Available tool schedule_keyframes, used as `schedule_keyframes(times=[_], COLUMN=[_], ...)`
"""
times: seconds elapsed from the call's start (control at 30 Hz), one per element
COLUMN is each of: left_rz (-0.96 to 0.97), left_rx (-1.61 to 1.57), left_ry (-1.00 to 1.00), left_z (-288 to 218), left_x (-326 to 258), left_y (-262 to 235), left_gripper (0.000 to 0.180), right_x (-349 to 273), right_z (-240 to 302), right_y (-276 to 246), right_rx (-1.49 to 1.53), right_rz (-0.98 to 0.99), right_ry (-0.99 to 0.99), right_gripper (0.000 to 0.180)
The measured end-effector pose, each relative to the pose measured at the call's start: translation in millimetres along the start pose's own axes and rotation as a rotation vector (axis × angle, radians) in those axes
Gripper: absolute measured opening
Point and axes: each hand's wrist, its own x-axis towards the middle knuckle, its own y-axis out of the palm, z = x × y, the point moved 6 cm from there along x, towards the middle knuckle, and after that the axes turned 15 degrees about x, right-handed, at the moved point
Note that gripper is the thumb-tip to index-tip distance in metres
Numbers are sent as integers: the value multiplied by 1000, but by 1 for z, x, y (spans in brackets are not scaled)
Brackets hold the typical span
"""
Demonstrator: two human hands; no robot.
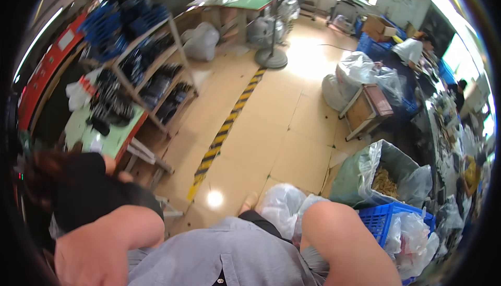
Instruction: The person sorts dark gray shoe parts from plastic bags into blue crates in a factory setting. They pick up items from a pile of bags, inspect them, and place them into the crates while other workers are visible in the background.
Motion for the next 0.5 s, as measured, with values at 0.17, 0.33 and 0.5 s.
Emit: schedule_keyframes(times=[0.17,0.33,0.5], left_rz=[-5,-496,-403], left_rx=[1325,1938,1890], left_ry=[1395,1848,1781], left_z=[-65,-97,-164], left_x=[-62,-100,-124], left_y=[-57,-120,-198], left_gripper=[27,15,55], right_x=[-58,-162,-326], right_z=[28,35,64], right_y=[-71,-176,-254], right_rx=[-38,-72,-360], right_rz=[109,-367,-983], right_ry=[408,524,1031], right_gripper=[34,37,47])
